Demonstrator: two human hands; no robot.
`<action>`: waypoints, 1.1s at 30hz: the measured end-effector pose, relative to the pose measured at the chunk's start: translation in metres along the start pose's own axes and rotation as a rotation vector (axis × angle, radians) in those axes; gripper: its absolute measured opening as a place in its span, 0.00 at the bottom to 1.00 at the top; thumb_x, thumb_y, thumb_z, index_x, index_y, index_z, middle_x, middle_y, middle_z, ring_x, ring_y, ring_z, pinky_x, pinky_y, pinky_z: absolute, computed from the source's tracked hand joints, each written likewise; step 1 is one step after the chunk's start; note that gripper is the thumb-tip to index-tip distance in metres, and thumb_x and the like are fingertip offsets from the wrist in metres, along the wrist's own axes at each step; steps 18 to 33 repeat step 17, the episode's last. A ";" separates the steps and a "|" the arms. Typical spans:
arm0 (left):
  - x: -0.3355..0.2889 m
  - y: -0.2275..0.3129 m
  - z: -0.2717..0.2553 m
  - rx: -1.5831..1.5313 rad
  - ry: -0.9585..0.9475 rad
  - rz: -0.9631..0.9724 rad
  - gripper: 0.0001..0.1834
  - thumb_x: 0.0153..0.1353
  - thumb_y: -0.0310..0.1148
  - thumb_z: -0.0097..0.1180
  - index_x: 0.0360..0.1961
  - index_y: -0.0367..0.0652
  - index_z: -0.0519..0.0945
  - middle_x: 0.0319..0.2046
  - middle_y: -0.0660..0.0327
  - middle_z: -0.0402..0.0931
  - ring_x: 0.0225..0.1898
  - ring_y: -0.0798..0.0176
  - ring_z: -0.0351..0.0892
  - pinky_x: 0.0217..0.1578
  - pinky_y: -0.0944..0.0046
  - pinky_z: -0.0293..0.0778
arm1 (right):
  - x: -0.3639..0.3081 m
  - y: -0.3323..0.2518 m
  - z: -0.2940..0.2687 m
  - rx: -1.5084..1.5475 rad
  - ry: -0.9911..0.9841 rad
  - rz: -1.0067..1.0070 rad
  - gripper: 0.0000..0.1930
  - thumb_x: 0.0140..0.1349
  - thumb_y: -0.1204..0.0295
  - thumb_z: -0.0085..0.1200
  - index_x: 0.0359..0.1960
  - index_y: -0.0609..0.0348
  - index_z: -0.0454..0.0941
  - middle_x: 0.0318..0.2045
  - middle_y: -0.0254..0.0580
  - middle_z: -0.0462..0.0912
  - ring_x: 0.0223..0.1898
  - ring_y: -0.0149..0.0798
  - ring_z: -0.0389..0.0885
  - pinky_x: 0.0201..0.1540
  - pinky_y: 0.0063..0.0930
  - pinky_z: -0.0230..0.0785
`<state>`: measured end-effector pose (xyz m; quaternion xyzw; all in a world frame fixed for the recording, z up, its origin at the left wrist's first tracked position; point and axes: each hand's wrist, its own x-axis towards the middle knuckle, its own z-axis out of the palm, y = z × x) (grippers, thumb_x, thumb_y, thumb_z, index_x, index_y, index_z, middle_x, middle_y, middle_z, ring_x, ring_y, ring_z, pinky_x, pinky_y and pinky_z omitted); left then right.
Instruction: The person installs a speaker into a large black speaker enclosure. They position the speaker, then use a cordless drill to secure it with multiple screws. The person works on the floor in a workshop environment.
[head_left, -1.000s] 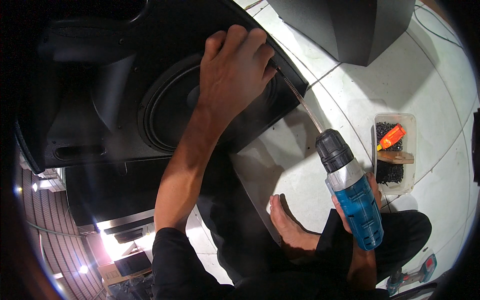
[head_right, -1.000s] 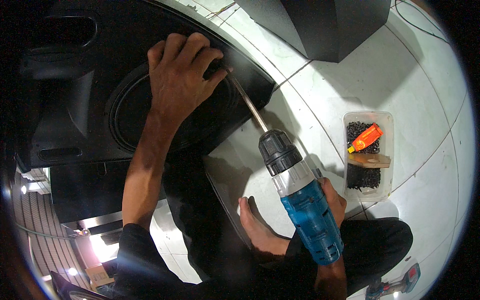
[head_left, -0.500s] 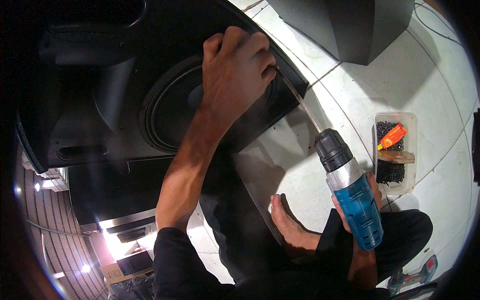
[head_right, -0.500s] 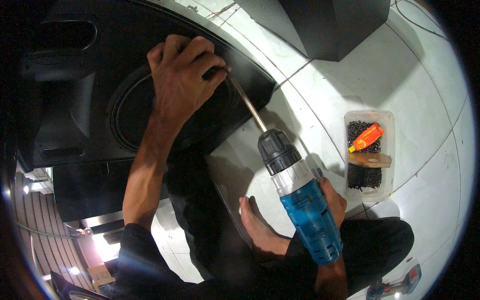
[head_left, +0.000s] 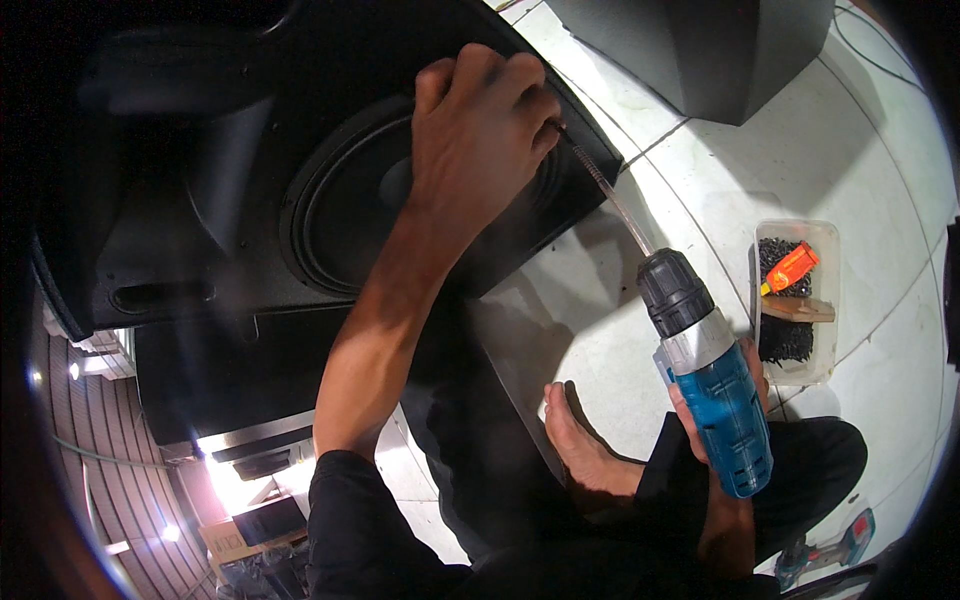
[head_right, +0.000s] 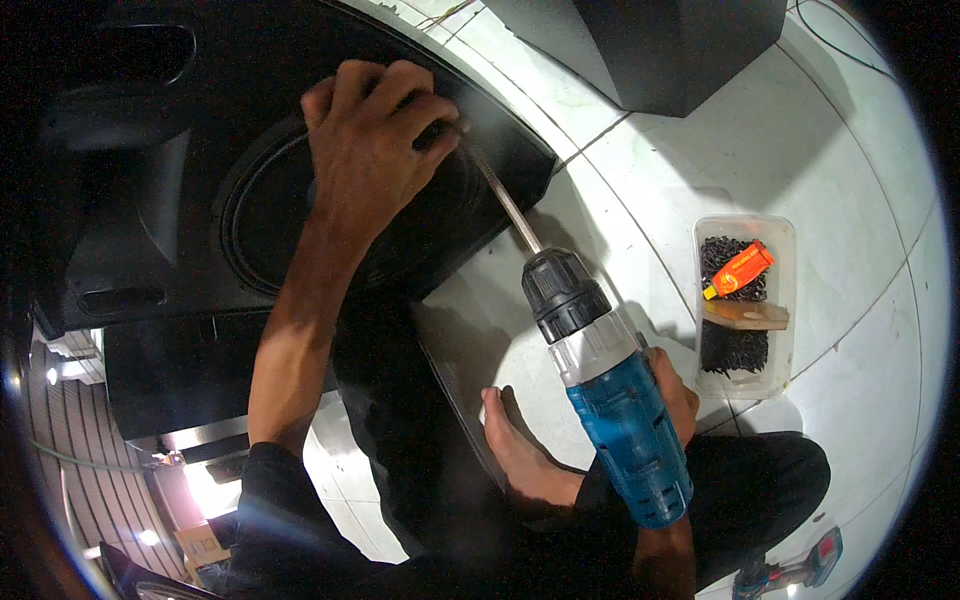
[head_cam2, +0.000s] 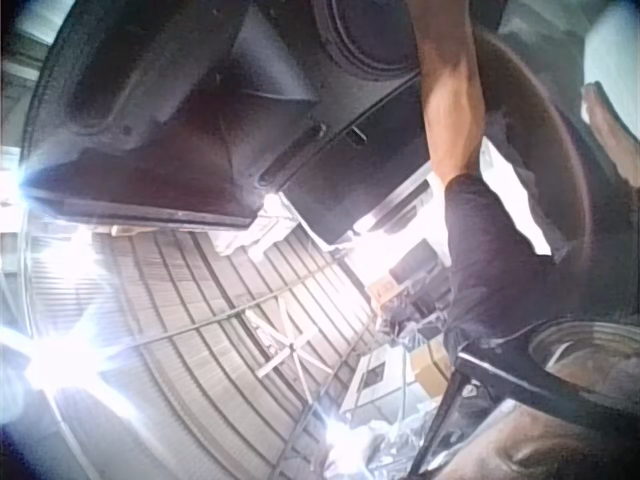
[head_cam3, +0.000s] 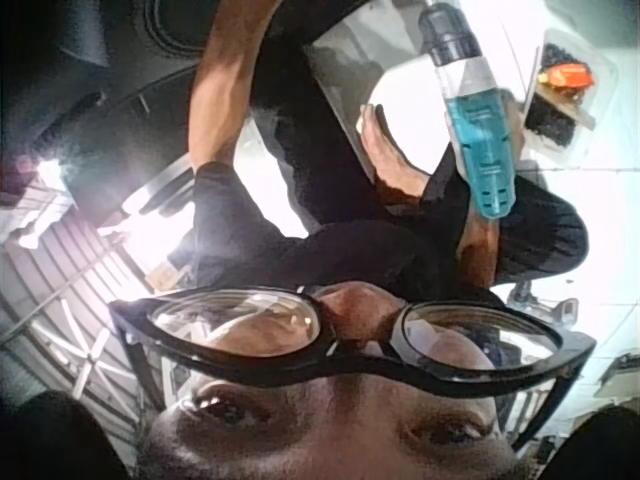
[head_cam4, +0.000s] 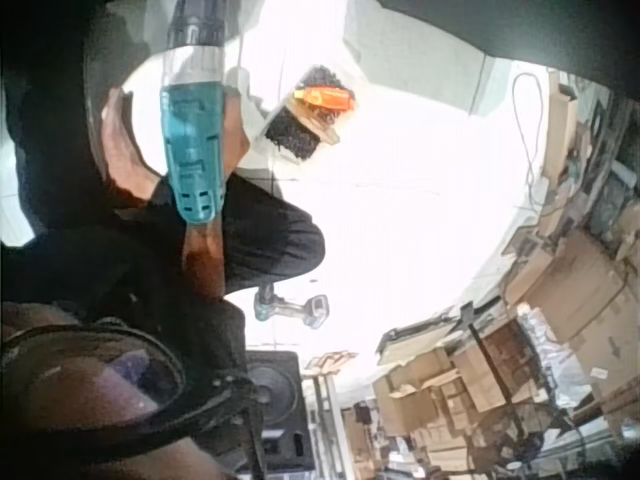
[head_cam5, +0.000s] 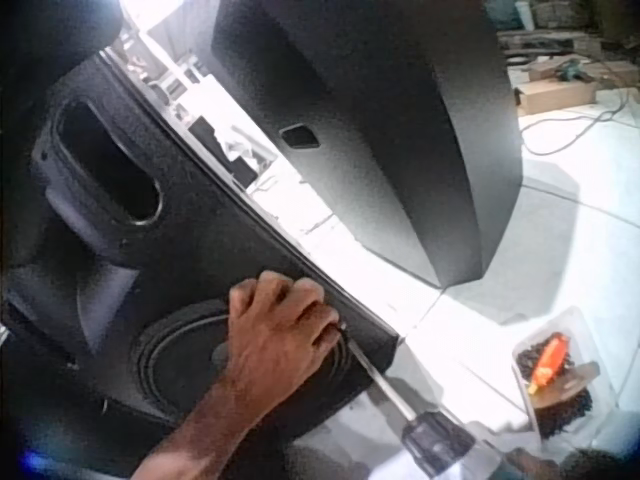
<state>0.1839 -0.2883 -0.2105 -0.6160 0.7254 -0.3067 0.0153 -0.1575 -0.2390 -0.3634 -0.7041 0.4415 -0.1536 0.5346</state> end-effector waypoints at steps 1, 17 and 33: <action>-0.002 0.000 0.000 0.013 0.005 -0.013 0.17 0.40 0.39 0.72 0.34 0.53 0.84 0.39 0.71 0.71 0.46 0.65 0.67 0.51 0.57 0.63 | 0.006 -0.014 -0.006 -0.004 -0.049 0.015 0.41 0.53 0.53 0.65 0.62 0.67 0.64 0.57 0.66 0.69 0.57 0.63 0.70 0.59 0.54 0.64; 0.012 -0.013 -0.002 0.258 0.022 0.123 0.39 0.37 0.47 0.76 0.54 0.58 0.74 0.55 0.67 0.66 0.58 0.65 0.63 0.61 0.53 0.57 | 0.007 -0.007 0.013 0.103 0.165 -0.230 0.36 0.55 0.59 0.65 0.60 0.69 0.67 0.59 0.67 0.67 0.60 0.63 0.68 0.62 0.54 0.62; 0.012 -0.013 -0.002 0.258 0.022 0.123 0.39 0.37 0.47 0.76 0.54 0.58 0.74 0.55 0.67 0.66 0.58 0.65 0.63 0.61 0.53 0.57 | 0.007 -0.007 0.013 0.103 0.165 -0.230 0.36 0.55 0.59 0.65 0.60 0.69 0.67 0.59 0.67 0.67 0.60 0.63 0.68 0.62 0.54 0.62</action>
